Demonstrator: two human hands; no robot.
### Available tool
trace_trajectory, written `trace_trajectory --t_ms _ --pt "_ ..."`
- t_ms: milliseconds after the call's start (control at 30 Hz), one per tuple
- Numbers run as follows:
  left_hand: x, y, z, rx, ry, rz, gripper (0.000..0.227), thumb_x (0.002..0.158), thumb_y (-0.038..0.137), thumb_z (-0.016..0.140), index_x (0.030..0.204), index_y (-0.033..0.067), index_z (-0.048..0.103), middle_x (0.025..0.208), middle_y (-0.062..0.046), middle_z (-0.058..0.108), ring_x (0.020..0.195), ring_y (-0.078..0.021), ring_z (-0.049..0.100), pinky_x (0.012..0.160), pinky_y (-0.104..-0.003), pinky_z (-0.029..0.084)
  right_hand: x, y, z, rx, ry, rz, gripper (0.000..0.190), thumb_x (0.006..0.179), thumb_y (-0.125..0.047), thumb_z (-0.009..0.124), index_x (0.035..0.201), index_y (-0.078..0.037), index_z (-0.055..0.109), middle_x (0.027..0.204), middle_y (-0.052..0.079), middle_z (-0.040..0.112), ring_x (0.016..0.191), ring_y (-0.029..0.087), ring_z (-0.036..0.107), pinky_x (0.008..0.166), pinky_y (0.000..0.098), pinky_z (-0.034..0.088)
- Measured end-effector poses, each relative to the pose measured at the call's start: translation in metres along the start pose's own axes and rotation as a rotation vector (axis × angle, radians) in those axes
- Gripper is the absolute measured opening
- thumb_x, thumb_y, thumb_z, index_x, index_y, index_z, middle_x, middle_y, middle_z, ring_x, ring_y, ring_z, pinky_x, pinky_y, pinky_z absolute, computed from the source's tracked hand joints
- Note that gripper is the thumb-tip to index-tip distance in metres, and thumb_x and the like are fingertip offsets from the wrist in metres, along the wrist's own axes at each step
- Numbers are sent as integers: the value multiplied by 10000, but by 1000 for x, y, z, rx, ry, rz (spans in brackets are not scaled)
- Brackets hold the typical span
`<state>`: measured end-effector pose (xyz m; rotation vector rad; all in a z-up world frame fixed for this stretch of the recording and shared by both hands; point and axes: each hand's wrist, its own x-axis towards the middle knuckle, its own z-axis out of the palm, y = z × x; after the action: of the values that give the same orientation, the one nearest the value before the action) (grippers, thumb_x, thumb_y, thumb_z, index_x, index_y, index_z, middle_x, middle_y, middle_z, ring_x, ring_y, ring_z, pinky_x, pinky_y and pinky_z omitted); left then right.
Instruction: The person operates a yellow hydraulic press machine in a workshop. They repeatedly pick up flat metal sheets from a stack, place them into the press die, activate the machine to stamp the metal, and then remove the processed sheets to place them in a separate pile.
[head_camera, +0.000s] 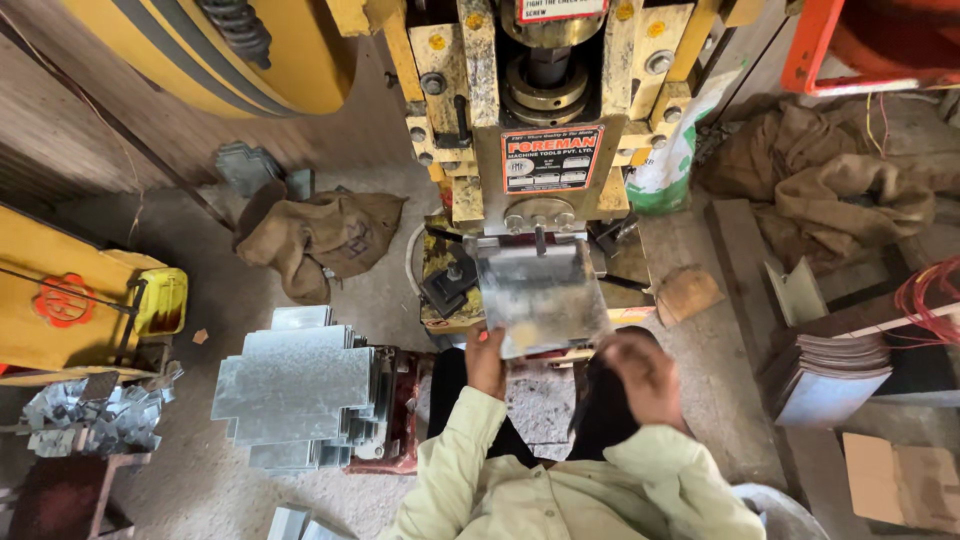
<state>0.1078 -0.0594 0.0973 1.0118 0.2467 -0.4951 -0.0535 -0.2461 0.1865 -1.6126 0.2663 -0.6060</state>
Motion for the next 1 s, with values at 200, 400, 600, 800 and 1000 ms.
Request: trace_trajectory --t_ms 200,400,600,800,1000 --pt "4 -3 -23 59 89 110 228 1019 157 593 1057 -60 650 824 -77 669 576 -170 635 548 -313 576 47 51 -18 -223 -21 311 557 956 -130 647 1482 -88 470 882 77 688 744 144 665 687 287 562" --pt "-17 6 -26 368 -13 208 291 1056 167 539 1180 -60 671 558 -36 556 420 -107 474 391 -274 356 34 87 -10 -103 -33 262 501 967 -74 631 1464 -54 562 824 53 648 662 123 577 630 271 498" --pt "-15 25 -15 237 -136 75 370 1057 197 490 1370 28 589 601 -52 605 434 -130 538 402 -277 402 44 109 -15 81 65 347 451 971 -28 604 1421 -49 625 841 18 627 678 98 590 636 249 507" --pt "-12 25 -16 136 -143 -9 430 1067 286 505 1348 -37 552 645 -95 642 484 -181 609 430 -302 455 60 111 -14 290 146 515 363 995 -128 603 1339 -36 670 911 -15 682 695 83 589 607 266 499" --pt "-15 35 -12 72 -75 -95 689 1051 540 429 1367 -66 513 657 -133 644 508 -223 640 449 -323 485 61 112 -18 408 174 574 420 1046 -296 598 1351 -20 688 821 -25 564 678 83 528 616 264 474"
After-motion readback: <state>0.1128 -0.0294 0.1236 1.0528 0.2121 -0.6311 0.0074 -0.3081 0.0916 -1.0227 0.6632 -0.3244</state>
